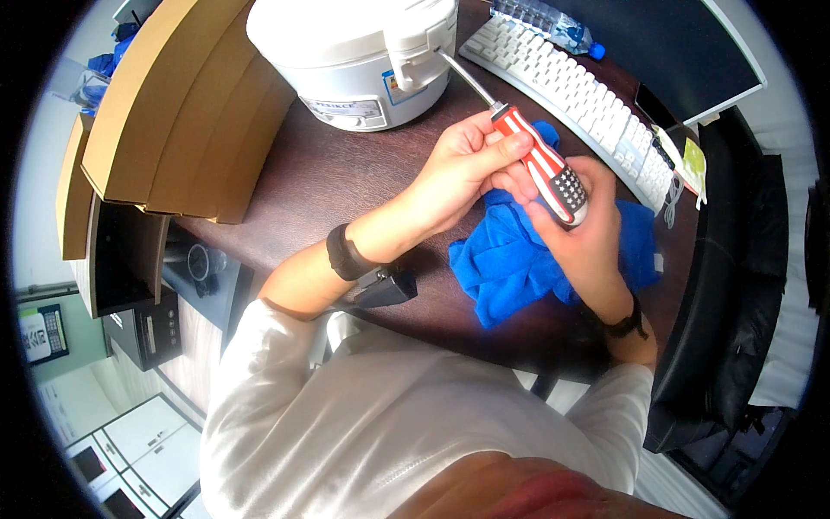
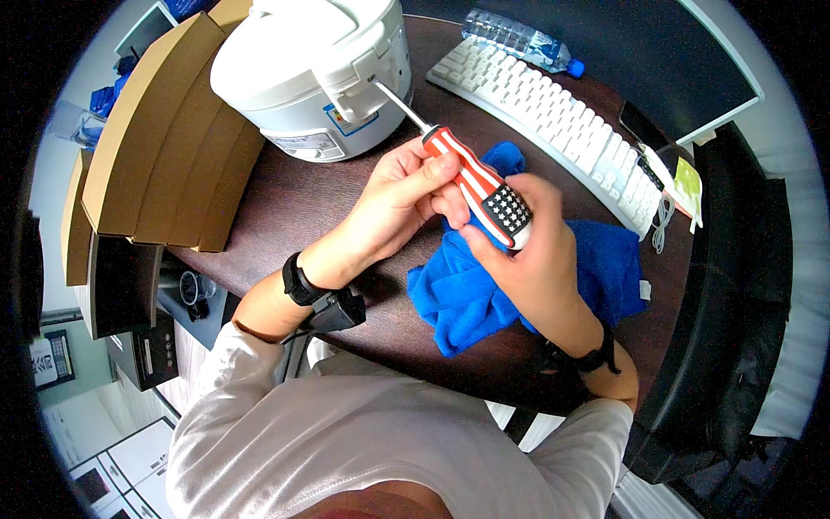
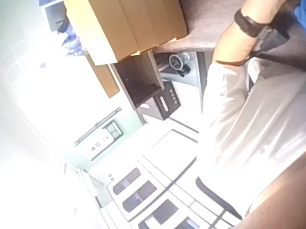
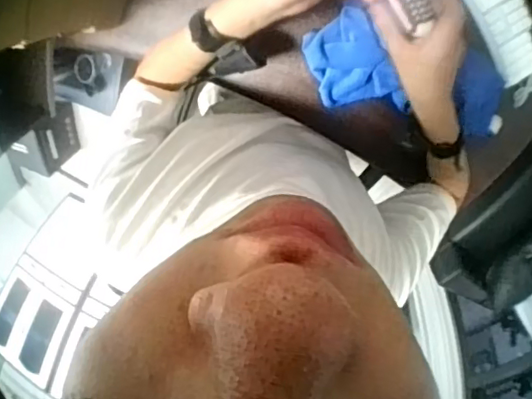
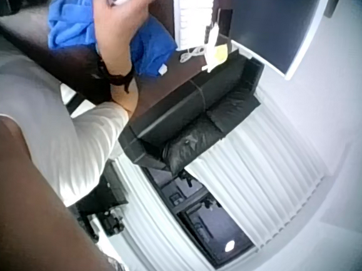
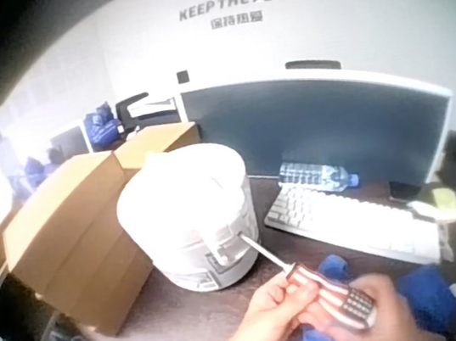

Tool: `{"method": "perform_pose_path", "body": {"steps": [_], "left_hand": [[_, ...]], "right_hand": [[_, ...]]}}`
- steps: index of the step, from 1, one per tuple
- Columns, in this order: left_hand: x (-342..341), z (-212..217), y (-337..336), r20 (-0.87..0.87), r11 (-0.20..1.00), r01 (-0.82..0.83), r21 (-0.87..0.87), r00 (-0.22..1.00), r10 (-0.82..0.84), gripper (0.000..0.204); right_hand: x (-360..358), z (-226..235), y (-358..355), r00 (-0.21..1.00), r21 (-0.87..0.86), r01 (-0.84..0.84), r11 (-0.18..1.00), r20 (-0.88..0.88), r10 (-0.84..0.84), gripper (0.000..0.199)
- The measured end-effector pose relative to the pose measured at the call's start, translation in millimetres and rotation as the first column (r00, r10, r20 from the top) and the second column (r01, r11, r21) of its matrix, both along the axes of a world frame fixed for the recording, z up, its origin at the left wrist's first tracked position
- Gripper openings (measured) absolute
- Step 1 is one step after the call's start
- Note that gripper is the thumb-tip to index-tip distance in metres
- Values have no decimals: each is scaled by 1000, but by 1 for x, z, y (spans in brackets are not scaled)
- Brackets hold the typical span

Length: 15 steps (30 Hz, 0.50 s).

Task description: The person uses a screwdriver to remove screws from a white rice cooker, detaches a small plastic cover, and opens the lid to reveal the inner pot. The person then removes the inner pot and places it aside.

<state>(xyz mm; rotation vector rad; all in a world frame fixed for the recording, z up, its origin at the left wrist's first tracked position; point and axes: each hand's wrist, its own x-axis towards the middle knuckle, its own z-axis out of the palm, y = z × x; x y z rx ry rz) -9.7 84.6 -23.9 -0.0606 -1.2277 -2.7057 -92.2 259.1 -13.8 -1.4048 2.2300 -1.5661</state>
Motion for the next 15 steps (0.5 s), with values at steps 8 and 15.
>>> {"method": "perform_pose_path", "body": {"steps": [8, 15], "left_hand": [[13, 32, -14, -2, 475, -164, -864, 947, 322, 30], [27, 81, -64, -855, -820, -403, -407, 484, 186, 52]], "right_hand": [[2, 14, 0, 1000, 68, 9, 998, 18, -11, 31], [-8, 11, 1, 650, 44, -234, 971, 750, 122, 33]]}}
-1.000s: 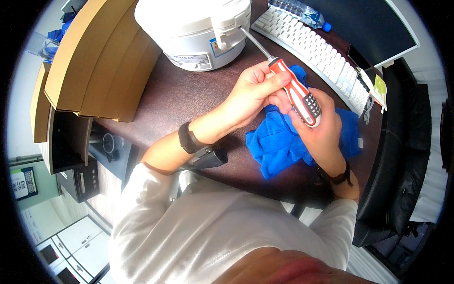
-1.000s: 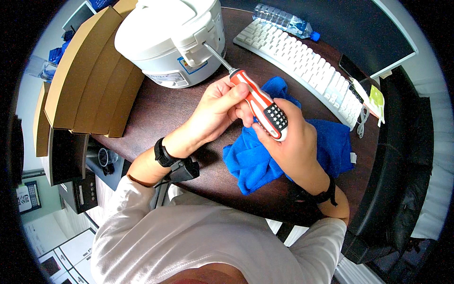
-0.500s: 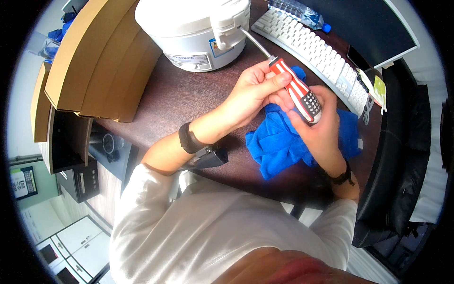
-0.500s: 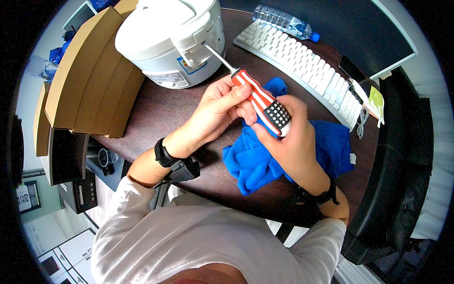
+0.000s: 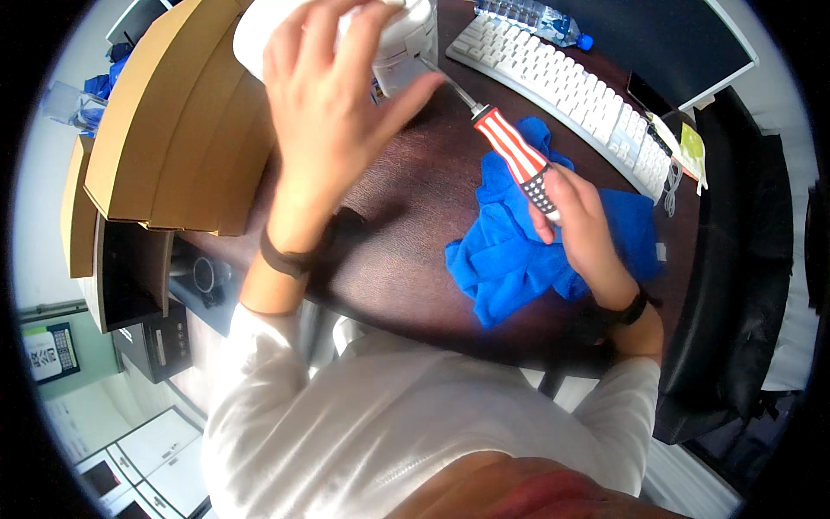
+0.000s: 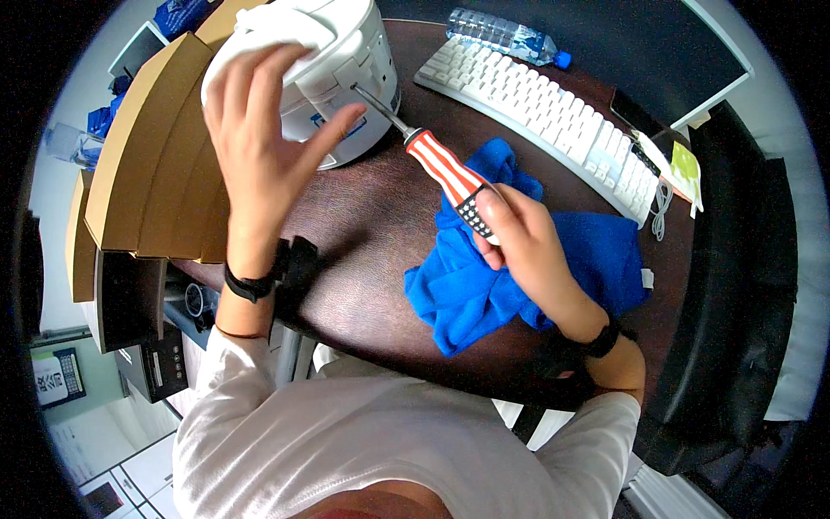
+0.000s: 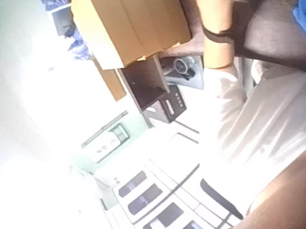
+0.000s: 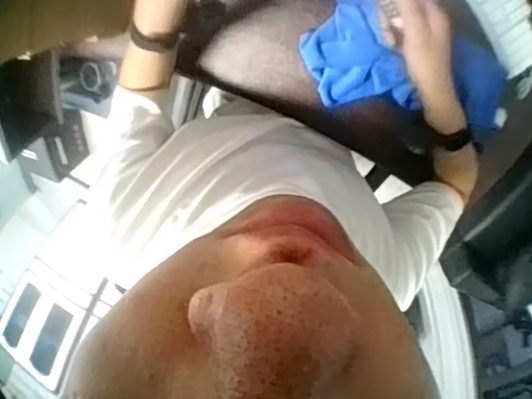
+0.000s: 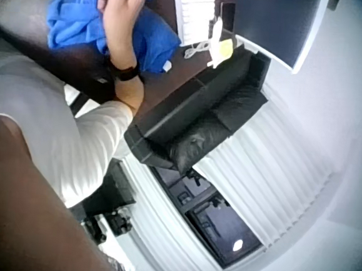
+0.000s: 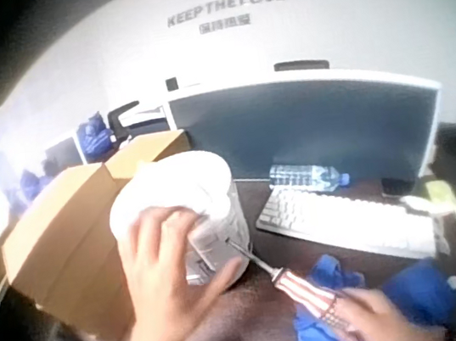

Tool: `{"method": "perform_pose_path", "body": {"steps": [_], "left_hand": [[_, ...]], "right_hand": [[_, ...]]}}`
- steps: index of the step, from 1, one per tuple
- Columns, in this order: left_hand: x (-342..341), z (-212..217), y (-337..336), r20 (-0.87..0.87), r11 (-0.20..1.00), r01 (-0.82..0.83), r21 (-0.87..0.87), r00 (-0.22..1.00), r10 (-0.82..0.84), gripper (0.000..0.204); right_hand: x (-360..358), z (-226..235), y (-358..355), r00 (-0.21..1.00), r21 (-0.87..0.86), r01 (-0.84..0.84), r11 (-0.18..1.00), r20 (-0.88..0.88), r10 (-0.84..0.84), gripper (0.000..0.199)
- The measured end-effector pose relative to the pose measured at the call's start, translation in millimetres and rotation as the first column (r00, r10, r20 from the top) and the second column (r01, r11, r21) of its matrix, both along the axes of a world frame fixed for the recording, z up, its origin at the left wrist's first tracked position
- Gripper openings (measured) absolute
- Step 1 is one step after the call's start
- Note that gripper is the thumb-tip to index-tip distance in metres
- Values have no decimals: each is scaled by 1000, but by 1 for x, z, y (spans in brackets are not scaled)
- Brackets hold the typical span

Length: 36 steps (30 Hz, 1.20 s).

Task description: The person uses a screwdriver to remove screws from a white rice cooker, detaches a small plastic cover, and opens the lid to reveal the inner pot. The person then removes the inner pot and places it aside.

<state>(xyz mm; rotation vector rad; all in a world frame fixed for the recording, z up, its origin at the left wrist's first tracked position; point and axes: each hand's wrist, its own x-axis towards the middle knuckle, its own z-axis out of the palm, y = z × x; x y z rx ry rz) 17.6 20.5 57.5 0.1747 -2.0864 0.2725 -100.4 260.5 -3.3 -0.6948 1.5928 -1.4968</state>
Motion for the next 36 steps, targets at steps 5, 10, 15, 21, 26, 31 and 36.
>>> {"method": "perform_pose_path", "body": {"steps": [5, 10, 15, 21, 26, 31, 36], "left_hand": [[-11, 11, -8, 350, 968, -249, -18, 906, 239, 77], [-16, 5, -10, 250, 987, -157, 36, 958, 144, 67], [-16, 2, -11, 244, 985, -165, 41, 958, 150, 68], [-16, 4, -8, 290, 975, -195, 108, 944, 157, 69], [-13, 10, -5, 334, 969, -210, 133, 930, 156, 71], [-13, 9, -5, 328, 968, -220, 119, 929, 171, 72], [-15, 8, -7, 314, 971, -220, 93, 932, 181, 72]], "right_hand": [[-3, 4, 0, 897, -106, 60, 993, 443, -7, 27], [-4, 8, 7, 996, -113, 42, 993, 87, -32, 19], [-8, 7, 8, 996, -57, 77, 995, 52, -74, 28], [-4, 6, 8, 979, -88, 94, 992, 190, -76, 32], [3, 11, 6, 981, -55, 146, 988, -122, -152, 31], [-6, 1, 5, 988, -31, 122, 992, 97, -118, 48], [-19, -5, 8, 708, -256, -63, 965, 670, 224, 56]]}}
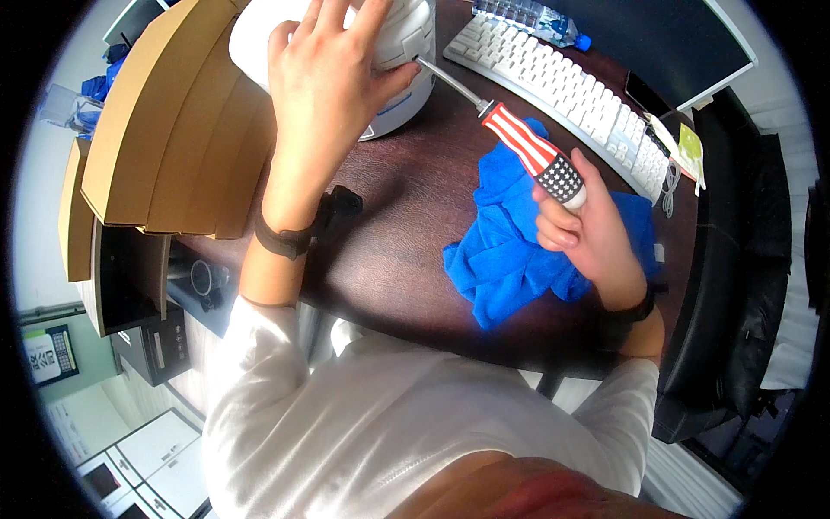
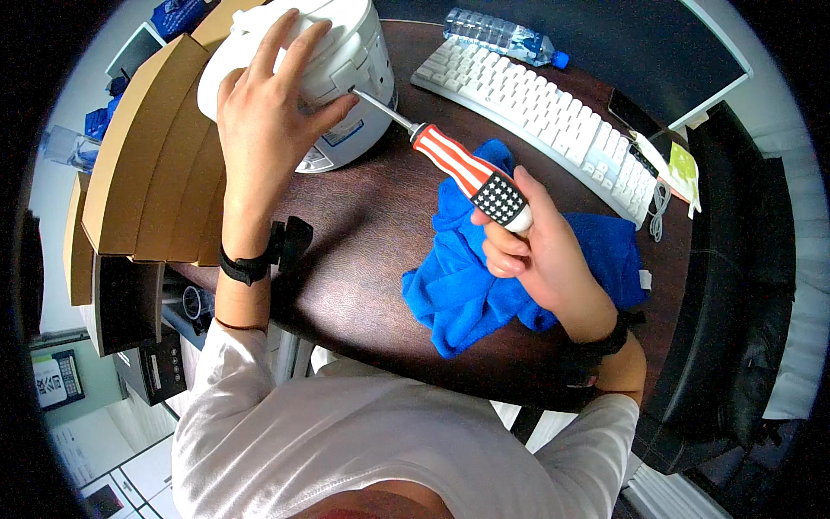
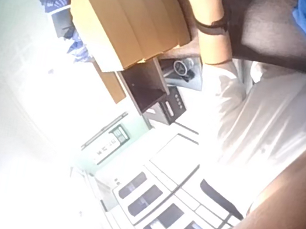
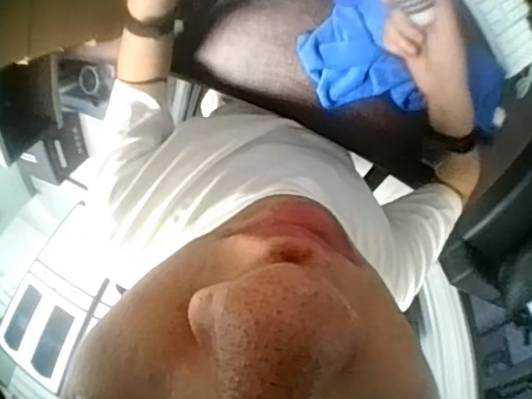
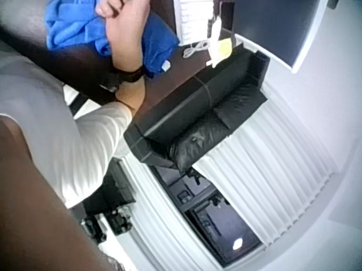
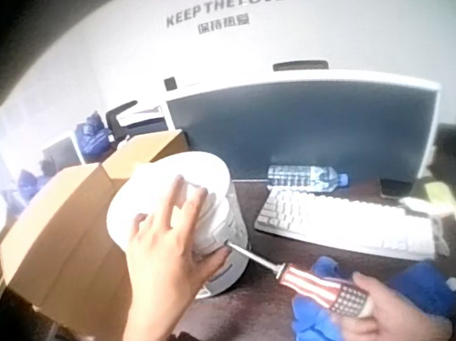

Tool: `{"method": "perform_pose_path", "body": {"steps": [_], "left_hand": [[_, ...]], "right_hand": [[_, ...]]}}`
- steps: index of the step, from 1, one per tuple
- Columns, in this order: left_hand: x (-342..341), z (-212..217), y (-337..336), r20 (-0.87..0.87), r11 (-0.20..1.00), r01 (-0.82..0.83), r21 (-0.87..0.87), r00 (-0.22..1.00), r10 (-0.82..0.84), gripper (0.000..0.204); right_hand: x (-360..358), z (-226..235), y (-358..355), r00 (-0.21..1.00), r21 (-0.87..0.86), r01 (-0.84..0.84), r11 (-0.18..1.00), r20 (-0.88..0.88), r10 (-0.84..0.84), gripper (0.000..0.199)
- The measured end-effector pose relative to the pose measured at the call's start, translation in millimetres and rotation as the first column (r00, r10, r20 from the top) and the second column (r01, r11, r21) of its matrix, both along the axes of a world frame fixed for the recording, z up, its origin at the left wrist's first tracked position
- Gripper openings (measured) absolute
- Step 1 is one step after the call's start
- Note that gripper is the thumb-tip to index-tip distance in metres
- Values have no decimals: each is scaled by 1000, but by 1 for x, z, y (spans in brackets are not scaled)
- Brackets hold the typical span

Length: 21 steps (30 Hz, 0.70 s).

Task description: The person uses a screwdriver to remove screws from a white rice cooker, detaches a small plastic cover, and opens the lid to reveal the inner pot. The person then removes the inner pot and places it aside.

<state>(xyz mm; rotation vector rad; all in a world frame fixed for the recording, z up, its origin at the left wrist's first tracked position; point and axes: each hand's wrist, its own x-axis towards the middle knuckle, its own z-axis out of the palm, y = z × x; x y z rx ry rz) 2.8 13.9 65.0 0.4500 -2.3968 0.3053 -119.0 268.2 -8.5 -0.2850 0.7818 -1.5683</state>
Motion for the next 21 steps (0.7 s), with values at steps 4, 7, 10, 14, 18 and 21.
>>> {"method": "perform_pose_path", "body": {"steps": [4, 7, 10, 14, 18, 21], "left_hand": [[1, 2, 2, 13, 999, -3, 44, 1000, 3, 72], [2, 2, 0, 15, 1000, -1, 23, 1000, 1, 71], [2, 2, 0, 15, 1000, -2, 12, 1000, 2, 71], [1, 1, 1, 16, 1000, -7, 4, 1000, 7, 71], [1, 2, 2, 11, 999, -4, 48, 1000, 4, 71], [1, 3, 2, 12, 999, -4, 53, 1000, 4, 71]], "right_hand": [[11, 16, -3, 995, 122, 100, 987, 0, -100, 39], [19, 30, -3, 964, 212, 203, 956, -214, -157, 28], [20, 24, 0, 882, 131, 244, 961, -441, -164, 26], [18, 12, 0, 930, 132, 203, 970, -336, -149, 41], [21, 17, -5, 983, 234, 177, 956, -82, -162, 56], [16, 9, -1, 990, 61, 127, 990, 53, -130, 46]]}}
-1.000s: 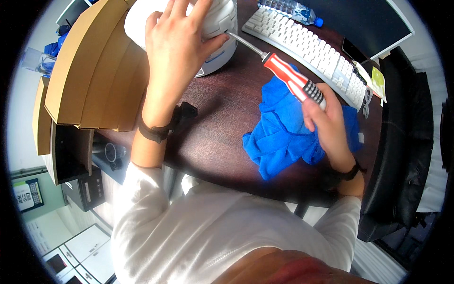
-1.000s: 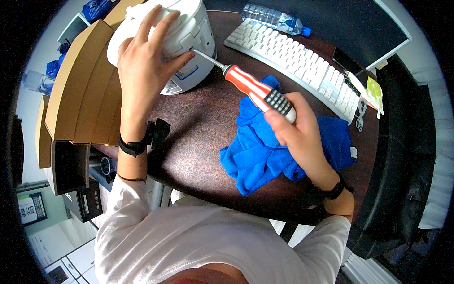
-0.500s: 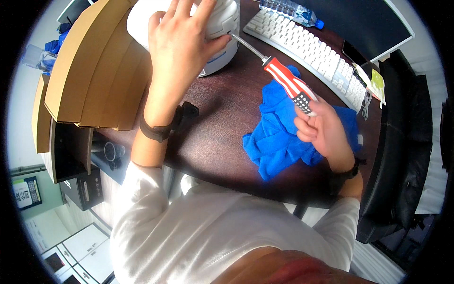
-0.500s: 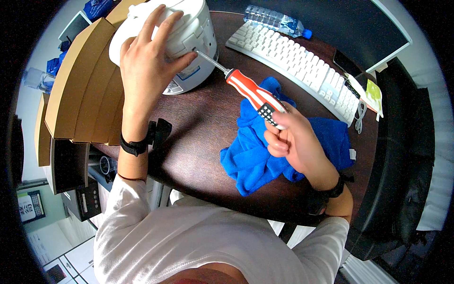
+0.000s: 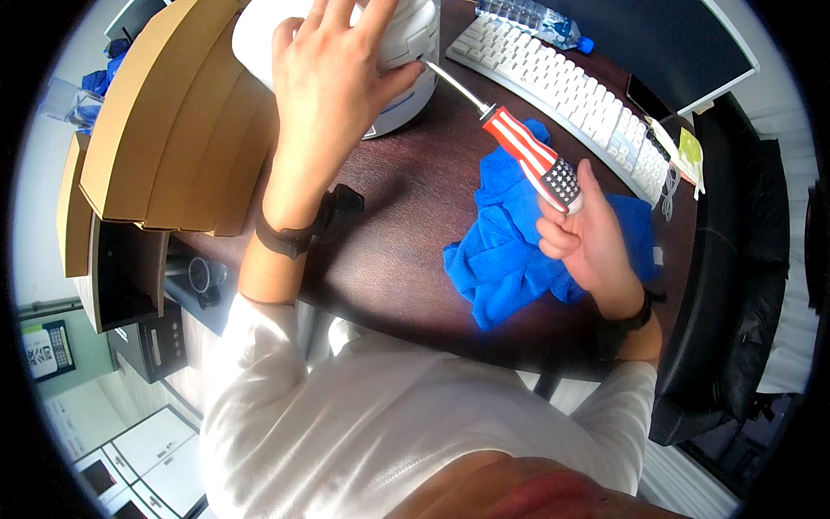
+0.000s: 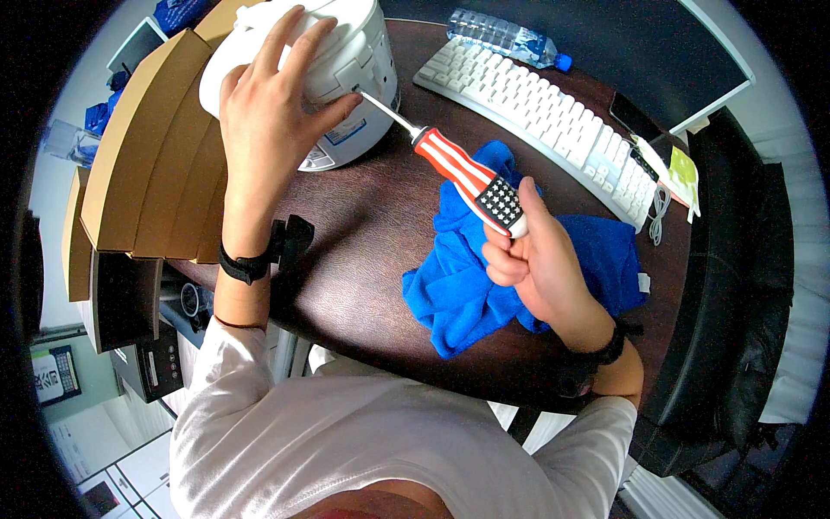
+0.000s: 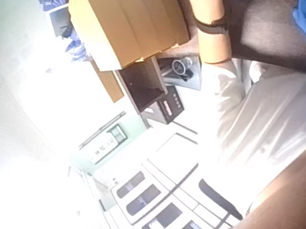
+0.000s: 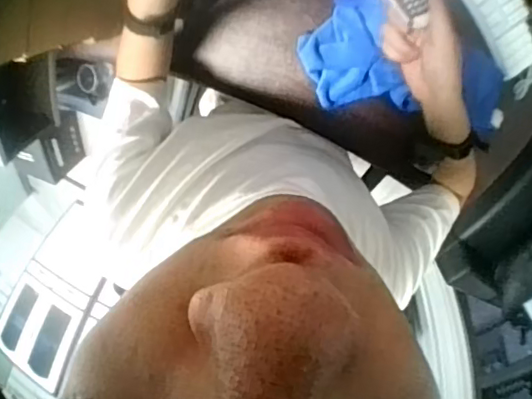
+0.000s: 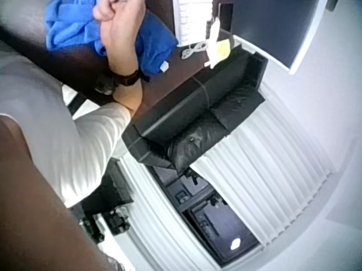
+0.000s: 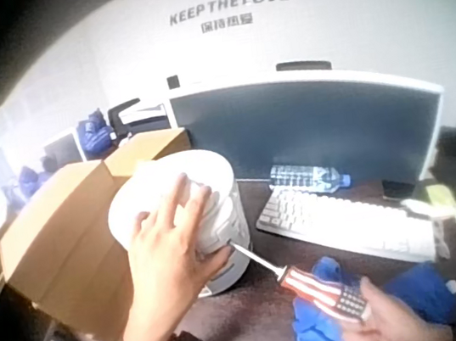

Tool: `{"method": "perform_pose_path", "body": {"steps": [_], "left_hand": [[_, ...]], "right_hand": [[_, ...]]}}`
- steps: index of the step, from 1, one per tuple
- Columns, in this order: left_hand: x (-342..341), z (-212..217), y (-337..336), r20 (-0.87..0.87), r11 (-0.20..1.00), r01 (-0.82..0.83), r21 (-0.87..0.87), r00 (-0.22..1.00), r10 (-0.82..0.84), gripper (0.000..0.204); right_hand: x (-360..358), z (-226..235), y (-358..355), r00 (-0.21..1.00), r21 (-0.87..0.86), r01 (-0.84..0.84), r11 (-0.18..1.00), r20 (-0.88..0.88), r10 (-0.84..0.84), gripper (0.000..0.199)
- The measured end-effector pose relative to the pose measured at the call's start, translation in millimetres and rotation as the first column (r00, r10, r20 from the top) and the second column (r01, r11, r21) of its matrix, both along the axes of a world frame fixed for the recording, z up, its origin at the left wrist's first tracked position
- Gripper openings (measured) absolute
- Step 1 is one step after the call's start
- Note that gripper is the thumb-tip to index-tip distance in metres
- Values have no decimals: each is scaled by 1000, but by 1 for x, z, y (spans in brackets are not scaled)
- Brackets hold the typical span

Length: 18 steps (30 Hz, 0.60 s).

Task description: The person uses a screwdriver to remove screws from a white rice cooker, detaches a small plastic cover, and opens the lid to reveal the inner pot. The person then removes the inner pot and places it aside.

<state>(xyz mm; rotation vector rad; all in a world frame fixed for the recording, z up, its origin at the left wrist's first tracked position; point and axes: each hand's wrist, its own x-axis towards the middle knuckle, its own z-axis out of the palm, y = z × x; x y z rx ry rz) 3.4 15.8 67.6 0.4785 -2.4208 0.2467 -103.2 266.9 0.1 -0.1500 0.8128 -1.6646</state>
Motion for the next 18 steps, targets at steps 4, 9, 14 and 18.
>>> {"method": "perform_pose_path", "body": {"steps": [4, 9, 14, 18], "left_hand": [[1, -1, -1, -9, 1000, 11, -20, 1000, -11, 71], [1, -1, -1, -5, 1000, 15, -10, 1000, -15, 72], [0, -1, 0, 2, 1000, 16, -12, 1000, -16, 73], [0, 0, 0, 2, 1000, 20, -22, 1000, -20, 73]], "right_hand": [[11, 17, -3, 928, 197, 170, 966, -362, -89, 30], [10, 2, 0, 862, 123, 223, 967, -489, -137, 30], [0, -7, 2, 994, -45, -37, 998, -108, 32, 43], [1, -9, 3, 997, 28, 55, 998, -60, -53, 36]]}}
